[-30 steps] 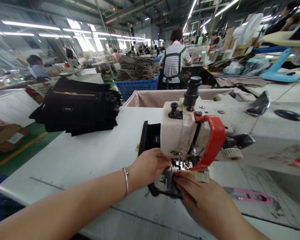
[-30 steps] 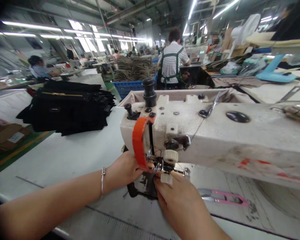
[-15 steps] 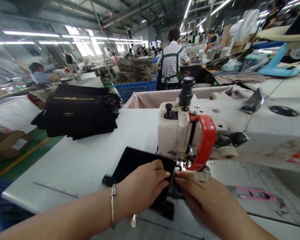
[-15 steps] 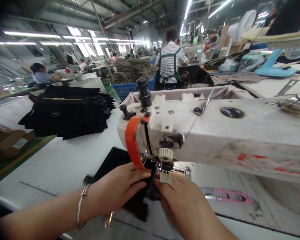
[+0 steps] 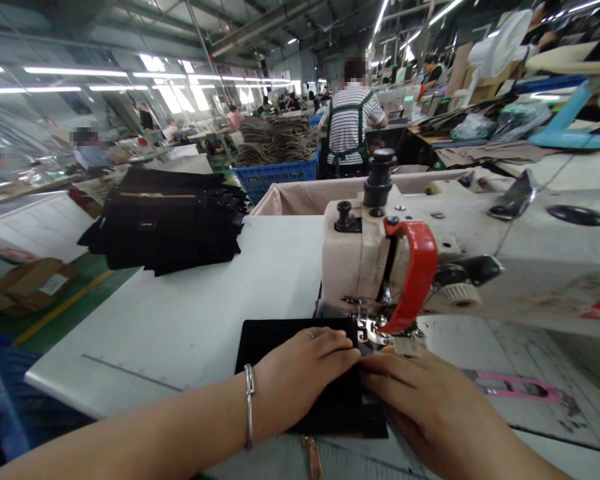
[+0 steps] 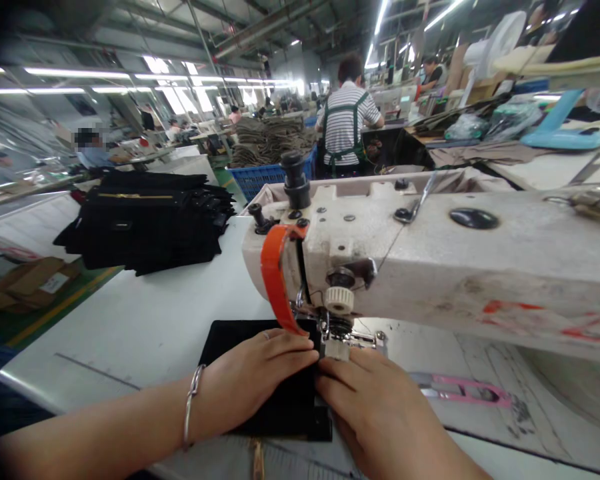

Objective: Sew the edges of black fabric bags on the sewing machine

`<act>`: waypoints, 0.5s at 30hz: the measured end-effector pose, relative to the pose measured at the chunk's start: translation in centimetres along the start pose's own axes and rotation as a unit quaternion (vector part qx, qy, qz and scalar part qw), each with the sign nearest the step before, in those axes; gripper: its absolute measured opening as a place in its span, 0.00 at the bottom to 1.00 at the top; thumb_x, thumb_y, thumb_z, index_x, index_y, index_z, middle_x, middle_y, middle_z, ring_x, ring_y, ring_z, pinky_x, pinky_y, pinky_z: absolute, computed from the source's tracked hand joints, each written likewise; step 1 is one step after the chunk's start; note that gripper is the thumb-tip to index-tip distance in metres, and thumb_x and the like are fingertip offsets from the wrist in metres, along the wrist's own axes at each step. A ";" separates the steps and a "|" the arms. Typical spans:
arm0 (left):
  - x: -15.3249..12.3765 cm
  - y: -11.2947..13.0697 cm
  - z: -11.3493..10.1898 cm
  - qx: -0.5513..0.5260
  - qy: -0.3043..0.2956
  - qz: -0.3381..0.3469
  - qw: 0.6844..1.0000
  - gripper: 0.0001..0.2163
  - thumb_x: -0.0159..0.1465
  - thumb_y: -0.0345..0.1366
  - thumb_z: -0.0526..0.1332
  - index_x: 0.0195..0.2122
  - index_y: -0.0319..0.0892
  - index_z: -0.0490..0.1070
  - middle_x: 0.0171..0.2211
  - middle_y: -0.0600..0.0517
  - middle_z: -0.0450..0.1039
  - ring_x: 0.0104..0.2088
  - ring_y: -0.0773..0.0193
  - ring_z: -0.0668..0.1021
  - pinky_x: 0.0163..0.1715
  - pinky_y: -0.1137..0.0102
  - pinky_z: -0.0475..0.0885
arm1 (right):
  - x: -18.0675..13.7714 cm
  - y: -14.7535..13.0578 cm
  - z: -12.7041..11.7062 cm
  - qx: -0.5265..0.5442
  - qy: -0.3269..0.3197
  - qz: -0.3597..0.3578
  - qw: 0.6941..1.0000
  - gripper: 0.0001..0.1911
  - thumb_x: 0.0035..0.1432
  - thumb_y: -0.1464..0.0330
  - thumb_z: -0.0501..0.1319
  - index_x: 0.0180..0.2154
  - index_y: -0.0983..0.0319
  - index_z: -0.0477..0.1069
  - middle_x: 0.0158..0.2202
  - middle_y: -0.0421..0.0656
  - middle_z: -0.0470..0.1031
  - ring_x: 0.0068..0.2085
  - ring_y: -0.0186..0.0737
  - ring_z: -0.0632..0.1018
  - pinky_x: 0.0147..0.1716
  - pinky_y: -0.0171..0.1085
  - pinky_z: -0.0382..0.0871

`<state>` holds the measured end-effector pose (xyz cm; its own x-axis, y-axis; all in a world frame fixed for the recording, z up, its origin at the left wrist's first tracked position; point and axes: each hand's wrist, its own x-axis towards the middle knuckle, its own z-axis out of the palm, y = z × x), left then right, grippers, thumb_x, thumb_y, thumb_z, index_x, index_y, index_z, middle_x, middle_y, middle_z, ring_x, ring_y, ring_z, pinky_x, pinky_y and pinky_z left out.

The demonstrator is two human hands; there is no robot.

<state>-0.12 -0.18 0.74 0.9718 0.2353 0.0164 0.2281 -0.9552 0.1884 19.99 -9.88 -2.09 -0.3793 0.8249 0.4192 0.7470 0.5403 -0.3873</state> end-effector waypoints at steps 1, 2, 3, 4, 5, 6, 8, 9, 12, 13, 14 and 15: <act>0.0 -0.1 0.0 -0.012 -0.004 -0.008 1.000 0.20 0.67 0.27 0.53 0.60 0.42 0.58 0.55 0.49 0.65 0.57 0.61 0.66 0.59 0.65 0.62 | 0.0 0.0 0.0 0.000 -0.003 -0.007 1.000 0.20 0.57 0.79 0.50 0.45 0.58 0.72 0.44 0.40 0.76 0.45 0.42 0.75 0.43 0.42 0.70; 0.0 -0.3 -0.1 -0.019 -0.007 -0.013 1.000 0.21 0.67 0.28 0.53 0.61 0.46 0.57 0.53 0.49 0.65 0.55 0.60 0.67 0.57 0.64 0.64 | 0.1 -0.1 0.0 0.003 -0.006 -0.012 1.000 0.19 0.57 0.79 0.50 0.44 0.58 0.72 0.43 0.40 0.76 0.45 0.42 0.75 0.42 0.42 0.70; 0.0 -0.4 -0.1 -0.019 -0.009 -0.017 1.000 0.21 0.67 0.30 0.54 0.61 0.49 0.58 0.52 0.49 0.65 0.53 0.59 0.67 0.55 0.62 0.65 | 0.1 -0.2 0.0 0.009 -0.013 -0.013 1.000 0.18 0.58 0.79 0.51 0.43 0.58 0.73 0.41 0.41 0.76 0.43 0.42 0.75 0.40 0.42 0.69; 0.1 -0.5 -0.1 -0.016 -0.010 -0.017 1.000 0.20 0.68 0.31 0.54 0.60 0.51 0.59 0.50 0.49 0.65 0.51 0.58 0.68 0.54 0.61 0.66 | 0.2 -0.3 0.0 0.019 -0.022 -0.009 1.000 0.17 0.58 0.78 0.51 0.41 0.58 0.73 0.40 0.41 0.76 0.42 0.42 0.75 0.39 0.42 0.69; 0.2 -0.7 -0.1 -0.012 -0.007 -0.015 1.000 0.18 0.68 0.32 0.54 0.58 0.51 0.61 0.49 0.49 0.65 0.50 0.57 0.68 0.52 0.60 0.67 | 0.2 -0.5 -0.1 0.028 -0.029 0.000 0.999 0.16 0.57 0.78 0.51 0.41 0.58 0.73 0.38 0.41 0.76 0.40 0.42 0.75 0.38 0.41 0.69; 0.3 -0.7 -0.2 -0.010 -0.003 -0.014 1.000 0.16 0.68 0.32 0.54 0.55 0.50 0.64 0.48 0.48 0.65 0.49 0.57 0.69 0.52 0.59 0.67 | 0.3 -0.6 -0.1 0.036 -0.037 0.011 0.999 0.17 0.56 0.78 0.52 0.40 0.57 0.74 0.37 0.41 0.75 0.39 0.41 0.74 0.37 0.41 0.68; 0.7 -0.8 -0.3 -0.017 0.007 -0.015 1.000 0.10 0.67 0.31 0.54 0.49 0.45 0.68 0.47 0.48 0.65 0.47 0.58 0.69 0.50 0.61 0.68 | 0.4 -0.9 -0.3 0.050 -0.055 0.034 0.997 0.17 0.52 0.78 0.53 0.38 0.56 0.74 0.36 0.41 0.74 0.38 0.41 0.73 0.36 0.41 0.67; 0.9 -0.8 -0.3 -0.027 0.011 -0.018 0.999 0.08 0.67 0.30 0.54 0.46 0.44 0.68 0.47 0.48 0.65 0.47 0.59 0.70 0.49 0.63 0.69 | 0.4 -0.9 -0.5 0.055 -0.066 0.043 0.995 0.17 0.51 0.78 0.54 0.38 0.56 0.74 0.37 0.41 0.73 0.38 0.41 0.72 0.35 0.40 0.66; 1.3 -0.6 -0.3 -0.051 0.029 -0.032 0.998 0.06 0.68 0.29 0.55 0.43 0.43 0.69 0.46 0.49 0.66 0.45 0.61 0.71 0.46 0.66 0.71 | 0.5 -0.9 -0.9 0.061 -0.109 0.061 0.990 0.16 0.50 0.77 0.55 0.37 0.55 0.74 0.36 0.40 0.73 0.37 0.41 0.71 0.35 0.40 0.64; 1.3 -0.4 -0.1 -0.058 0.037 -0.031 0.997 0.06 0.68 0.29 0.54 0.43 0.43 0.69 0.46 0.50 0.67 0.45 0.62 0.72 0.47 0.67 0.71 | 0.5 -0.9 -1.0 0.059 -0.122 0.065 0.989 0.17 0.50 0.77 0.55 0.38 0.54 0.74 0.35 0.39 0.73 0.36 0.40 0.71 0.35 0.41 0.63; 1.2 -0.1 0.0 -0.064 0.049 -0.029 0.996 0.07 0.68 0.29 0.54 0.44 0.43 0.69 0.46 0.50 0.69 0.46 0.63 0.73 0.48 0.67 0.71 | 0.5 -0.8 -1.1 0.058 -0.131 0.068 0.987 0.17 0.50 0.77 0.55 0.38 0.54 0.74 0.35 0.39 0.73 0.36 0.40 0.71 0.35 0.41 0.63; 1.0 0.3 0.1 -0.068 0.063 -0.028 0.995 0.07 0.69 0.30 0.54 0.46 0.42 0.68 0.47 0.50 0.70 0.47 0.63 0.73 0.51 0.67 0.70 | 0.6 -0.8 -1.1 0.058 -0.136 0.067 0.987 0.17 0.50 0.77 0.54 0.38 0.54 0.74 0.34 0.39 0.73 0.36 0.40 0.71 0.36 0.42 0.63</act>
<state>0.92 -0.22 0.68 0.9407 0.3162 0.1227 0.2632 -0.9088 0.3237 19.82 -10.03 -0.64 -0.4254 0.8958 0.1289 0.7389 0.4261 -0.5220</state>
